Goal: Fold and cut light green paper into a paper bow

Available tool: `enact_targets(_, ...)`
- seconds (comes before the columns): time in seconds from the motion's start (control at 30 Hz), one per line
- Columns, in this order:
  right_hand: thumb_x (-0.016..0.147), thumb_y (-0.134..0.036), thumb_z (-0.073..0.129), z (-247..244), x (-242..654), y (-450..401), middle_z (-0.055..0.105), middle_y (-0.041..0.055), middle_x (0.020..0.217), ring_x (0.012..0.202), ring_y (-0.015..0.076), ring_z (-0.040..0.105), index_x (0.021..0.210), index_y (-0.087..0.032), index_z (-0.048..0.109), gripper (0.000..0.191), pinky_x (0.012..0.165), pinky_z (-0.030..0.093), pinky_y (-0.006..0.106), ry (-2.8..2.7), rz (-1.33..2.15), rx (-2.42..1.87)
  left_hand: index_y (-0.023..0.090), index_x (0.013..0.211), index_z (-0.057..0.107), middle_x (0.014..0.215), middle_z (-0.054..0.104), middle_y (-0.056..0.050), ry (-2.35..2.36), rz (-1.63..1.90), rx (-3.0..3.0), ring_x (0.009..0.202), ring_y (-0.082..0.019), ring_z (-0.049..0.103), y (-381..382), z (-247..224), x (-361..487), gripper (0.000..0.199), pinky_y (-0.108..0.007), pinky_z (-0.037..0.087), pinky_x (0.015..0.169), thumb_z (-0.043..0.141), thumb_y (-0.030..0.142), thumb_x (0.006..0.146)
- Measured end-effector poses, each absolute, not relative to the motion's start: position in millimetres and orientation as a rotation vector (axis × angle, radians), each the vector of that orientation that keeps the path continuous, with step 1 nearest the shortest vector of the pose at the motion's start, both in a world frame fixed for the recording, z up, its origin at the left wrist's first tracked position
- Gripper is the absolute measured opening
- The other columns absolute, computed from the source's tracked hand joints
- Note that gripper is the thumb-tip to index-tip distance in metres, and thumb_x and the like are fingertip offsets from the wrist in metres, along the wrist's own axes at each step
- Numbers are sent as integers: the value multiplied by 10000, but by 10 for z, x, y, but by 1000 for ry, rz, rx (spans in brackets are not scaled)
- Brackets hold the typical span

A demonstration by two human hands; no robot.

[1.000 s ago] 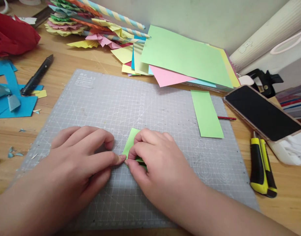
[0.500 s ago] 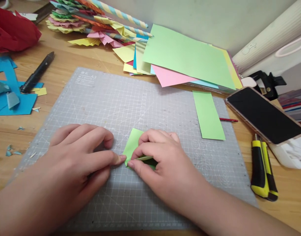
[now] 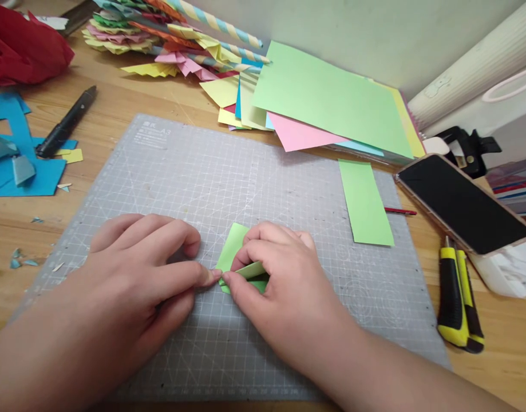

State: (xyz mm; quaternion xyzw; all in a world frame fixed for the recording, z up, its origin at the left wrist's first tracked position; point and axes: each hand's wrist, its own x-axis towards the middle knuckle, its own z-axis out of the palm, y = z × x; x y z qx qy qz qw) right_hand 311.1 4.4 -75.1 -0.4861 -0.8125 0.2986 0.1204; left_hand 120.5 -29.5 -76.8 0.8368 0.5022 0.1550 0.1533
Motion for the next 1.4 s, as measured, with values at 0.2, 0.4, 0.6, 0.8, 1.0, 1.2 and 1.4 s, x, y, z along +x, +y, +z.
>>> enact_targets(0.2,803,-170,636,-747,3159,95,624,-19,846,825,183,577,727,-241,611,107,777,355,388,-2425,920,-1317,223,710,677,800,566,-53,1442,453,2396,795,-244,526,-296,-770,1201,228,-475,419,728,502,110,802)
enact_targets(0.4,842,-207,641,-690,3212,31,646,-21,827,775,172,564,801,-242,652,55,732,304,373,-2611,683,-1070,234,733,688,790,565,-49,1437,484,2387,776,-241,522,-303,-777,1191,241,-472,415,725,495,120,819)
enact_targets(0.6,899,-162,537,-735,3163,-96,623,-2,743,706,161,535,770,-184,635,163,680,292,363,-2657,501,-1058,228,725,684,802,562,-56,1446,474,2384,789,-252,519,-296,-778,1203,230,-491,417,730,500,133,824)
enact_targets(0.8,889,-135,495,-783,3127,-120,568,25,757,738,175,504,767,-167,577,150,663,346,356,-2538,641,-1170,233,732,680,804,563,-52,1434,472,2394,795,-249,519,-294,-774,1208,222,-487,419,731,503,136,826)
enact_targets(1.0,884,-144,444,-792,3079,-113,526,67,849,762,191,472,756,-173,550,169,671,393,374,-2477,672,-1239,229,721,677,812,561,-57,1448,470,2412,798,-246,522,-300,-785,1202,234,-497,420,744,492,130,825)
enact_targets(1.2,832,-125,471,-802,3049,-98,520,42,822,762,189,471,696,-187,526,160,675,367,387,-2431,722,-1348,231,717,669,821,572,-59,1444,451,2414,811,-258,532,-303,-788,1215,221,-509,426,745,502,120,808)
enact_targets(1.4,793,-111,482,-795,3032,-77,503,16,794,757,178,459,656,-192,469,160,705,338,393,-2405,761,-1391,231,723,668,821,579,-65,1436,440,2413,822,-266,534,-303,-775,1205,227,-518,423,749,492,134,828)
